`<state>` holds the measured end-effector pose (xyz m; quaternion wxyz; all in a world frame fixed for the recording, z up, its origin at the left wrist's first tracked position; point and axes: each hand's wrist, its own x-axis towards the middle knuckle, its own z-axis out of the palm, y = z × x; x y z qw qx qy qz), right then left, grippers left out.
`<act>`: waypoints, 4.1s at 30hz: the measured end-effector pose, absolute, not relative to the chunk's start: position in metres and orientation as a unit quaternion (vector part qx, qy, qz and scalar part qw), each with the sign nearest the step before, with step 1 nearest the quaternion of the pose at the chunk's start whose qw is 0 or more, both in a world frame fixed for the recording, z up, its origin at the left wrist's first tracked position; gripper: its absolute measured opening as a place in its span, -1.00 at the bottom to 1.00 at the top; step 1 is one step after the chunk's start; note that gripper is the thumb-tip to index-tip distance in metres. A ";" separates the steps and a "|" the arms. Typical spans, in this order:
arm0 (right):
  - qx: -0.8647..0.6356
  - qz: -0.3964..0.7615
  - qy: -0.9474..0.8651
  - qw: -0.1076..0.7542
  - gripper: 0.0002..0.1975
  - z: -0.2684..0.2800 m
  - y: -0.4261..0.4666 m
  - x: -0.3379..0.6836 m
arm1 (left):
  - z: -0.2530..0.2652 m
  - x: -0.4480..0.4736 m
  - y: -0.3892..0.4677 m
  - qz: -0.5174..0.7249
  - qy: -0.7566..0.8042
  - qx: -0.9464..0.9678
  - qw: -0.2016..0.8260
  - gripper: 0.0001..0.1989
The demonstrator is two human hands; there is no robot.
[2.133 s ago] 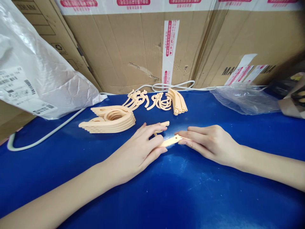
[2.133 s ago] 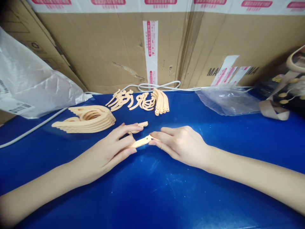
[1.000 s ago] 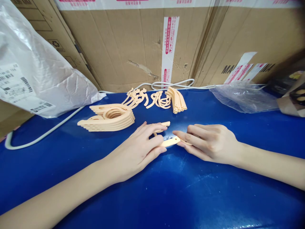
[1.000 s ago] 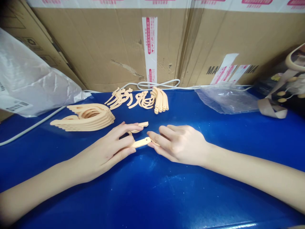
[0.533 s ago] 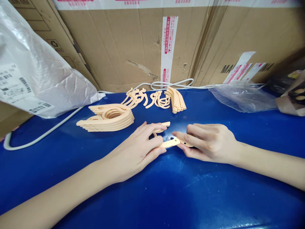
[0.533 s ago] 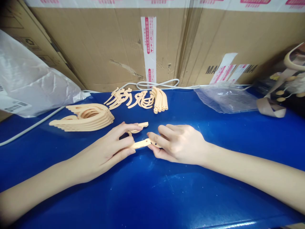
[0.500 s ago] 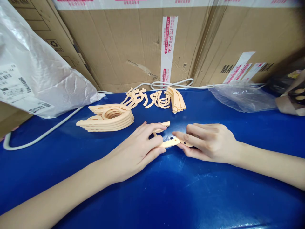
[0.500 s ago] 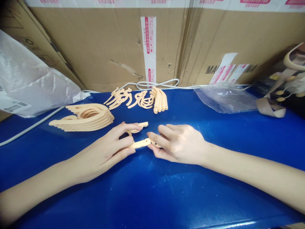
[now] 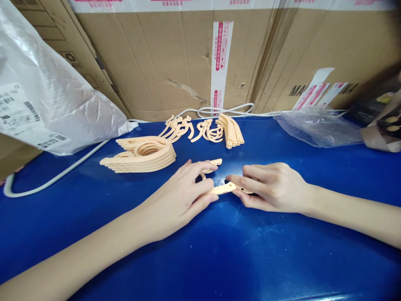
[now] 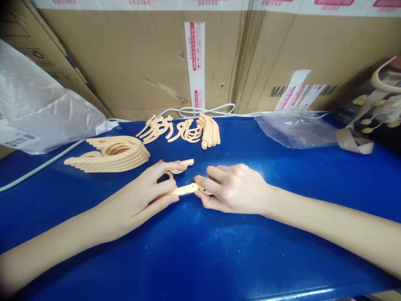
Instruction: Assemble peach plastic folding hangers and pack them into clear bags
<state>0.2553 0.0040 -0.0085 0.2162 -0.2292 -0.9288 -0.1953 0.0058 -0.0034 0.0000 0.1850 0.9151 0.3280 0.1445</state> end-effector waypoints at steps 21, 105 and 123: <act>-0.216 -0.159 -0.944 0.193 -0.62 -0.008 0.006 0.257 | 0.001 0.005 -0.005 0.129 0.332 0.917 0.181 -0.72; -0.264 0.139 -0.925 0.235 -0.69 -0.008 0.006 0.253 | -0.004 0.001 0.006 0.205 0.358 0.901 0.133 -0.68; -0.389 0.092 -0.871 0.286 -0.94 -0.010 0.005 0.251 | -0.001 0.003 -0.001 0.185 0.328 0.918 0.123 -0.54</act>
